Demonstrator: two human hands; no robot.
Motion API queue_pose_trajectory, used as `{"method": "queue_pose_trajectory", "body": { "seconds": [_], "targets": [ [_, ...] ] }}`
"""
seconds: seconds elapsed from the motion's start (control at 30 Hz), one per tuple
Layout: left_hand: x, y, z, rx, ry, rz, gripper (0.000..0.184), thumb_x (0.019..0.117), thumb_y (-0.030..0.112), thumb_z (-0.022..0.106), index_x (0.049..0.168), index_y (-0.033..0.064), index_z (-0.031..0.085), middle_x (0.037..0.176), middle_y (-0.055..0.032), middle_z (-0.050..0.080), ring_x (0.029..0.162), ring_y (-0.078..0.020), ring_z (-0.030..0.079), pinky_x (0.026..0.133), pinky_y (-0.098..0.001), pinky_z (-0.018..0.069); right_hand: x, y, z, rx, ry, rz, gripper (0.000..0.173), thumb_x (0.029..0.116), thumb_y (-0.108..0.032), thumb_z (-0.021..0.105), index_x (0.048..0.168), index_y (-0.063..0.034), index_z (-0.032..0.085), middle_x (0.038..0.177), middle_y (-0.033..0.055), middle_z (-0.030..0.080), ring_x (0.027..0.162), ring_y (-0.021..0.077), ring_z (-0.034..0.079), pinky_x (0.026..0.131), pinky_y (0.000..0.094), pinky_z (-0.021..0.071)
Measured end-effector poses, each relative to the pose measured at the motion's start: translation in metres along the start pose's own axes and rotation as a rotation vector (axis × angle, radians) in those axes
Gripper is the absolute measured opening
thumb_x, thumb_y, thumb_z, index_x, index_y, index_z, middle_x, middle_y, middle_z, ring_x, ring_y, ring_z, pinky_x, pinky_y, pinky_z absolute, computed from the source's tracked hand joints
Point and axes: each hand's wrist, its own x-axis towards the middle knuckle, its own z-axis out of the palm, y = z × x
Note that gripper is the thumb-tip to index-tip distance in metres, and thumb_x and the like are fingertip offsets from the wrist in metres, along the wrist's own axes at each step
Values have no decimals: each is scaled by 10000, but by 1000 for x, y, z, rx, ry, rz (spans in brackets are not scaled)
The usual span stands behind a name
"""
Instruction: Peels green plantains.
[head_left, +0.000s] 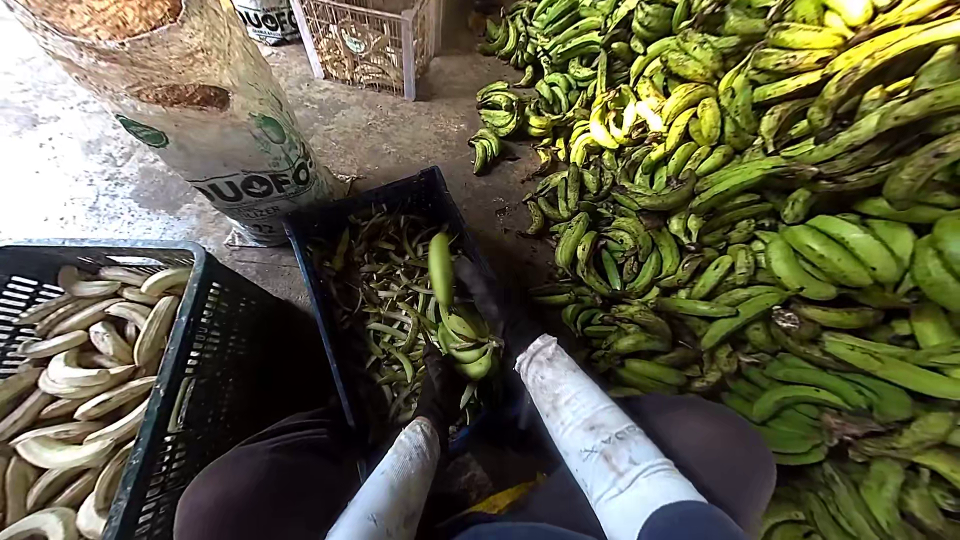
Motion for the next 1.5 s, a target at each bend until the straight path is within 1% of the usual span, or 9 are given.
{"method": "queue_pose_trajectory", "body": {
  "seconds": [0.2, 0.3, 0.5, 0.63, 0.7, 0.77, 1.13, 1.4, 1.5],
  "targets": [
    [-3, -1, 0, 207, 35, 40, 582, 1137, 393, 145, 1323, 5, 537, 1069, -155, 614, 908, -207, 605, 793, -382, 539, -3, 47, 40, -948, 21, 328, 728, 1000, -581, 477, 1499, -52, 432, 1367, 219, 599, 1268, 382, 584, 1043, 595, 456],
    [-6, 6, -4, 661, -3, 101, 376, 1083, 174, 459, 1402, -20, 500, 1225, -190, 637, 1072, -220, 648, 920, -374, 556, -6, 61, 44, -1013, 43, 348, 659, 1016, -529, 486, 1512, -100, 420, 1330, 196, 627, 1238, 377, 605, 1007, 595, 478],
    [3, -4, -5, 580, -78, 16, 506, 1138, 322, 255, 1476, 5, 460, 1375, -221, 587, 1246, -276, 601, 1043, -459, 511, -26, 70, 19, -449, 161, 224, 659, 1018, -440, 582, 1517, -57, 386, 1266, 179, 650, 1079, 275, 680, 947, 470, 553],
    [0, 4, -1, 854, -127, 30, 571, 1091, 267, 446, 1567, -13, 299, 1486, -244, 497, 1374, -308, 512, 1136, -470, 437, -25, 78, 11, -120, 232, 225, 532, 1011, -418, 600, 1393, -55, 529, 984, 123, 660, 765, 189, 630, 686, 381, 550],
    [1, 8, -1, 1025, -168, 45, 767, 1008, 283, 613, 1591, -21, 219, 1501, -259, 476, 1392, -330, 496, 1150, -477, 420, -25, 72, 6, 346, 266, 95, 261, 1075, -240, 443, 1122, -32, 593, 680, 61, 550, 522, 130, 520, 493, 283, 484],
    [2, 7, -1, 1092, -196, 36, 816, 999, 309, 623, 1600, -21, 181, 1508, -272, 461, 1396, -346, 488, 1153, -492, 414, -17, 60, -2, 908, 128, -86, 495, 1066, -392, 269, 821, -140, 617, 498, -18, 537, 408, 101, 527, 446, 284, 513],
    [6, -9, -10, 408, -150, -1, 666, 1109, 478, 97, 1568, 66, 348, 1466, -206, 523, 1304, -270, 566, 1058, -477, 506, 2, 17, 10, 601, 106, -30, 417, 1101, -345, 311, 1026, -78, 624, 630, 10, 577, 516, 121, 564, 533, 294, 546],
    [-3, 12, -3, 115, 43, -156, 687, 1106, 541, 175, 1426, 15, 478, 1112, -208, 635, 889, -269, 646, 803, -445, 558, 73, -75, 16, 106, 221, -117, 514, 1019, -421, 560, 1408, -87, 524, 1146, 93, 661, 970, 146, 639, 848, 357, 547],
    [-13, 71, 4, 117, 121, 11, 577, 1109, 481, 341, 1465, 38, 447, 1199, -196, 600, 919, -256, 637, 781, -429, 563, 49, -105, 13, -92, 223, -222, 579, 965, -332, 690, 1439, -110, 442, 1155, 139, 647, 940, 224, 648, 811, 430, 563]
  ]
}}
